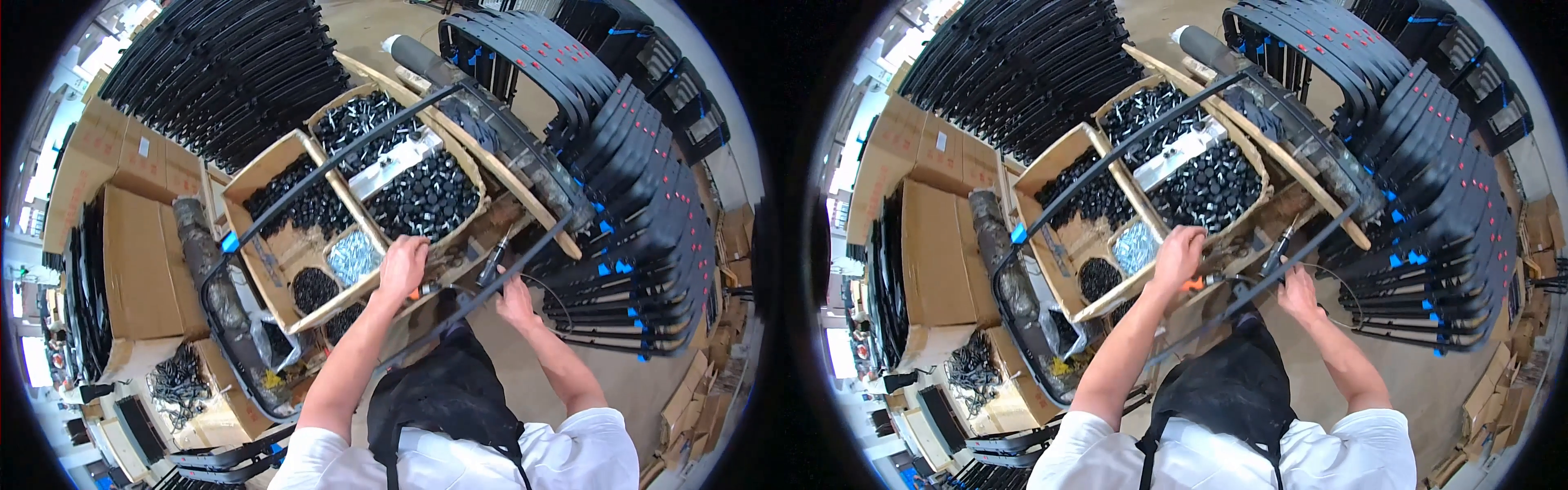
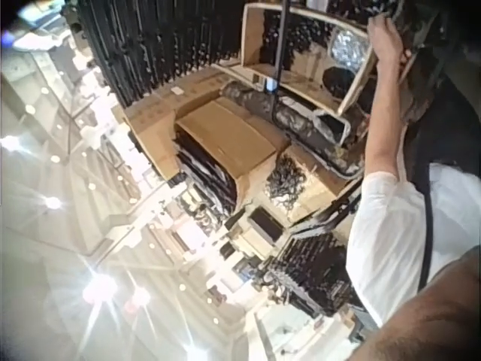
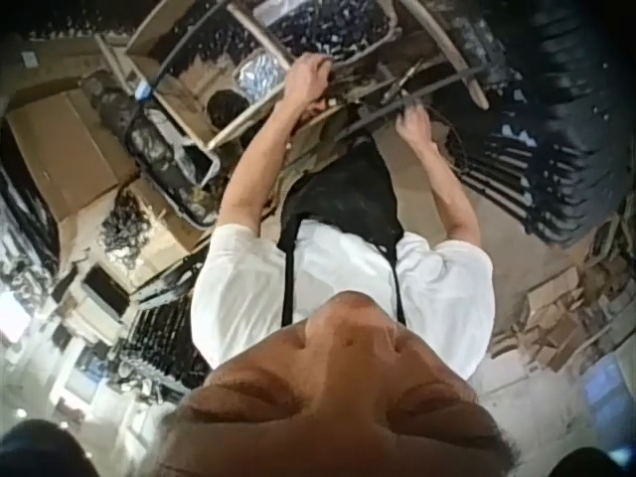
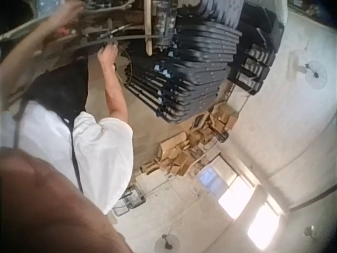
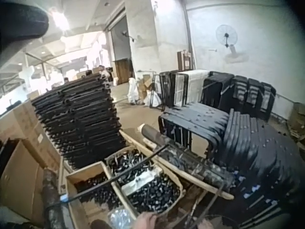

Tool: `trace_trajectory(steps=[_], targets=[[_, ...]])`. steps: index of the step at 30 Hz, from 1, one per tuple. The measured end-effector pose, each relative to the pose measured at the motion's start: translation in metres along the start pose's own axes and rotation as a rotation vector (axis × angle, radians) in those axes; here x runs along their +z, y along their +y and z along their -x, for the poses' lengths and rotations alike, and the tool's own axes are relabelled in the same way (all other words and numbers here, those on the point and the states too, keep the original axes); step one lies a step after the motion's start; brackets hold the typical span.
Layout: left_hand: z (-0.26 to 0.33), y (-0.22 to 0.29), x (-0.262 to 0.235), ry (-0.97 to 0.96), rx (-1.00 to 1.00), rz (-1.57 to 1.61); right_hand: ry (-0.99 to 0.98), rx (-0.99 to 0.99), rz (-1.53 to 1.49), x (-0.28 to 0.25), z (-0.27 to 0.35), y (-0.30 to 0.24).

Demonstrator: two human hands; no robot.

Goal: Assembling complex metal frames using various components, including cables, plastic housings, and screws with power and manual tools.

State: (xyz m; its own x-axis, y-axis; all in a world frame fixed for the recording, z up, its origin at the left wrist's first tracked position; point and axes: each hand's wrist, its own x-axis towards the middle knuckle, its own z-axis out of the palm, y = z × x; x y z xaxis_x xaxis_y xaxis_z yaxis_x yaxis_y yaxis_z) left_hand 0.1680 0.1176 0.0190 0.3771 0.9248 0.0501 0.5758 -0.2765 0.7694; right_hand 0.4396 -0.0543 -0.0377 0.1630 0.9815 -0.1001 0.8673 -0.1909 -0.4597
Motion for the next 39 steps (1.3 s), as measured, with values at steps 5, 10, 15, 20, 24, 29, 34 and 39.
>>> trace_trajectory(steps=[5,10,15,20,24,29,34,39], targets=[[-0.115,-0.035,0.055,-0.075,-0.207,-0.305,-0.047,0.081,-0.001,0.024,-0.11,0.049],[-0.157,-0.04,0.086,-0.182,-0.143,-0.493,-0.103,0.088,0.036,0.02,-0.132,0.065],[-0.174,-0.042,0.066,-0.192,0.098,-0.533,-0.368,-0.19,0.118,-0.045,-0.096,0.051],[-0.223,0.009,0.035,-0.002,-0.254,0.171,-0.894,-0.268,-0.182,-0.177,-0.126,-0.021],[-0.298,0.015,0.02,-0.005,-0.187,0.534,-0.177,-0.537,-0.163,-0.097,-0.246,-0.046],[-0.381,0.025,0.029,0.067,-0.022,0.279,-0.109,-0.39,0.451,0.022,-0.314,-0.063],[-0.436,0.037,0.047,0.027,-0.06,0.214,-0.188,-0.332,0.155,0.021,-0.319,-0.057],[-0.459,0.025,0.057,0.041,0.047,0.139,-0.258,-0.189,-0.459,-0.061,-0.3,-0.053]])
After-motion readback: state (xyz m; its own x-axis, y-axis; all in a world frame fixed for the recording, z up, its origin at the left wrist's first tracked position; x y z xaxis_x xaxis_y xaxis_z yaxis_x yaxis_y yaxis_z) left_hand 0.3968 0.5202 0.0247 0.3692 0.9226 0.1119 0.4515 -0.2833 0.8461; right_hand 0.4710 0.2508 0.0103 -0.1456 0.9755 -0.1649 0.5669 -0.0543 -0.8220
